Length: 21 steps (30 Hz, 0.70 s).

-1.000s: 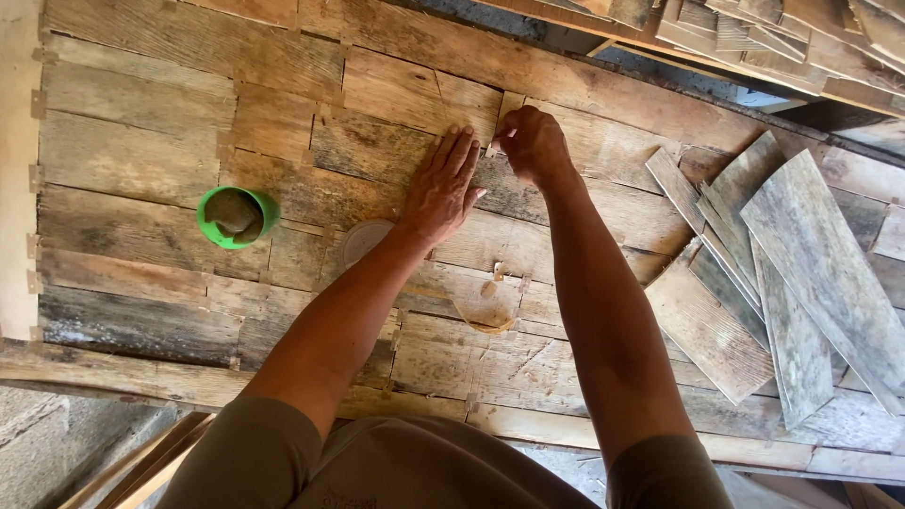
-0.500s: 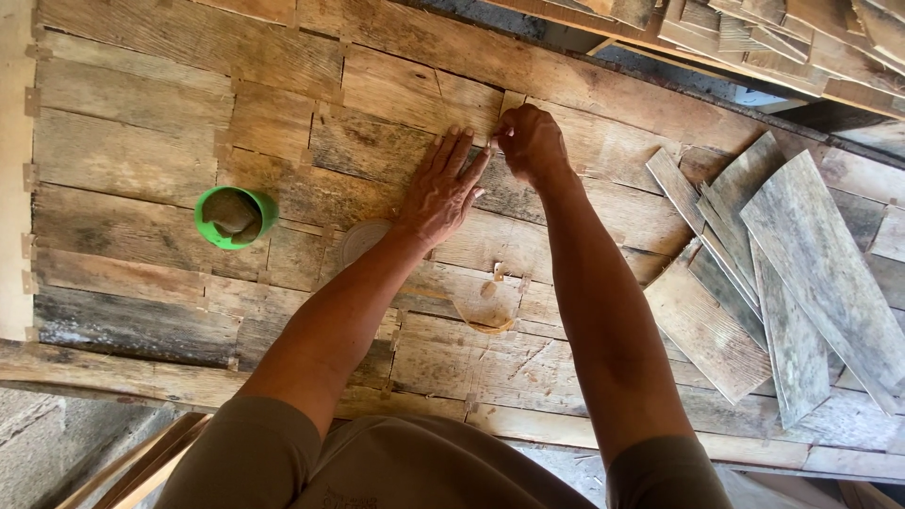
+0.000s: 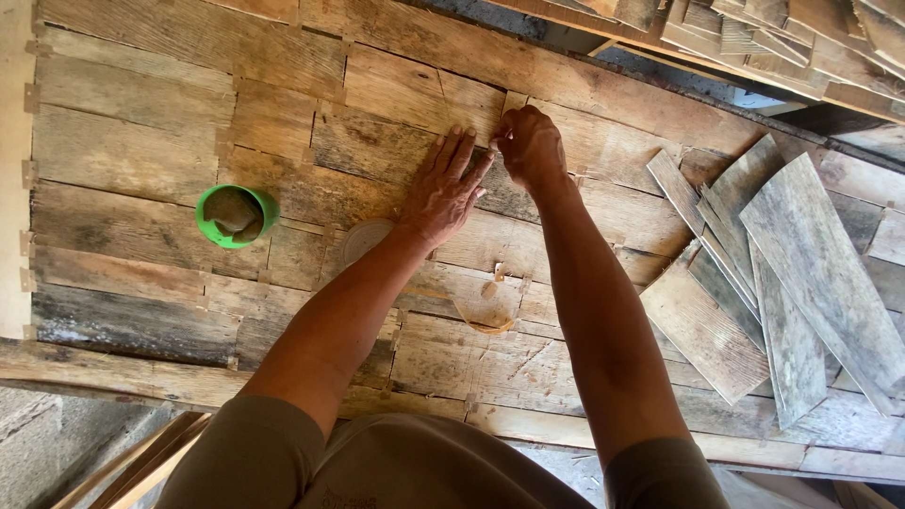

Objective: Fitting and cutting small wood veneers to cover a wooden surface.

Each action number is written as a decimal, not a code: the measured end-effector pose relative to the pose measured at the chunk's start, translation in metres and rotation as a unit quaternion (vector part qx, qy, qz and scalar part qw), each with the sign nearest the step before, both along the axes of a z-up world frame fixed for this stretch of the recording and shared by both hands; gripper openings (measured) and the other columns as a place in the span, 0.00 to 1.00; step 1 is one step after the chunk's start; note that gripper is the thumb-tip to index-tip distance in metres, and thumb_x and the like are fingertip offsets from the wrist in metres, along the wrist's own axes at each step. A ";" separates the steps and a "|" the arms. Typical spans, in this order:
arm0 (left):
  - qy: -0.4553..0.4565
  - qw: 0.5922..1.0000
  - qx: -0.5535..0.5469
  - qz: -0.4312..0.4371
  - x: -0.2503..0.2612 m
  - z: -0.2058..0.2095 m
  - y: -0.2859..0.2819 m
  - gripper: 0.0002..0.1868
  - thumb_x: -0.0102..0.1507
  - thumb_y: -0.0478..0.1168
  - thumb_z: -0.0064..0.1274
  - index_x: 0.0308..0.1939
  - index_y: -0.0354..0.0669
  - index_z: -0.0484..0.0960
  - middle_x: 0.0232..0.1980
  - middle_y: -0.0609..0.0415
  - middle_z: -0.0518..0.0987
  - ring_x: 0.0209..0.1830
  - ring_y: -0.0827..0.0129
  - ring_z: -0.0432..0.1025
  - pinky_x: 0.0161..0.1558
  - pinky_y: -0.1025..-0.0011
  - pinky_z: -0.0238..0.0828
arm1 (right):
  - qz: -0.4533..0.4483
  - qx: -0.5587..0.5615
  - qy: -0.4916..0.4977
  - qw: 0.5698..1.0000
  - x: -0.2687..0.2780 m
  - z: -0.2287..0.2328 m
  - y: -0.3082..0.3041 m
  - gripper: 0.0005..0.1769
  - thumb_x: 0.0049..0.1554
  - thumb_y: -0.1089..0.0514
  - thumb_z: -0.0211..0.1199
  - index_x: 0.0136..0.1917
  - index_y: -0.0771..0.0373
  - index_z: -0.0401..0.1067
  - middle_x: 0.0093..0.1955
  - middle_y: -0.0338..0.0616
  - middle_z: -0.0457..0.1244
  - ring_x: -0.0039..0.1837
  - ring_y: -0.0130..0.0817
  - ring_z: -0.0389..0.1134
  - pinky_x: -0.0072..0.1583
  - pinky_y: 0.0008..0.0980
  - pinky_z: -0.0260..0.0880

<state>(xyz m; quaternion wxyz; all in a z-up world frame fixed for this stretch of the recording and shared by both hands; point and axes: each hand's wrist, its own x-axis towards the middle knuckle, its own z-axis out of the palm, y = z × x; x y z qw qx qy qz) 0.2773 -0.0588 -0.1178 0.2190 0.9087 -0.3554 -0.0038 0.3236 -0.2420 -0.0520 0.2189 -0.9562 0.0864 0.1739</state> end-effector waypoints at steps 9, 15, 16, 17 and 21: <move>0.012 1.000 0.020 0.001 0.000 0.000 -0.002 0.34 0.74 0.53 0.45 0.82 0.58 0.54 0.85 0.42 0.46 0.85 0.48 0.41 0.82 0.55 0.33 | -0.126 0.009 -0.003 0.992 -0.004 -0.017 -0.009 0.19 0.53 0.50 0.75 0.50 0.59 0.70 0.46 0.44 0.71 0.43 0.36 0.72 0.46 0.38 0.75; 0.015 1.000 0.027 0.002 -0.001 -0.002 0.000 0.34 0.74 0.53 0.44 0.82 0.58 0.54 0.85 0.42 0.45 0.85 0.49 0.40 0.82 0.55 0.33 | -0.137 0.079 -0.043 0.986 -0.001 -0.038 -0.032 0.16 0.53 0.45 0.77 0.43 0.57 0.76 0.45 0.43 0.72 0.45 0.33 0.73 0.47 0.37 0.76; 0.011 1.000 0.020 0.001 0.000 -0.002 -0.001 0.34 0.75 0.52 0.44 0.83 0.57 0.54 0.85 0.42 0.45 0.85 0.49 0.40 0.83 0.55 0.33 | -0.134 0.087 -0.053 0.986 0.000 -0.037 -0.033 0.18 0.52 0.44 0.79 0.43 0.57 0.76 0.44 0.43 0.72 0.45 0.33 0.74 0.48 0.37 0.75; 0.011 1.000 0.020 0.002 0.000 -0.002 -0.001 0.34 0.75 0.52 0.44 0.83 0.57 0.54 0.85 0.42 0.45 0.85 0.49 0.40 0.83 0.55 0.33 | -0.134 0.088 -0.053 0.986 0.004 -0.032 -0.029 0.18 0.52 0.44 0.79 0.43 0.57 0.76 0.44 0.43 0.72 0.45 0.33 0.74 0.48 0.37 0.75; 0.011 1.000 0.009 0.001 0.001 -0.002 -0.001 0.33 0.74 0.52 0.44 0.82 0.57 0.55 0.85 0.42 0.45 0.85 0.49 0.40 0.82 0.55 0.33 | -0.170 -0.009 0.004 0.985 0.012 -0.019 -0.013 0.23 0.46 0.39 0.81 0.42 0.55 0.77 0.43 0.41 0.72 0.44 0.35 0.72 0.50 0.39 0.74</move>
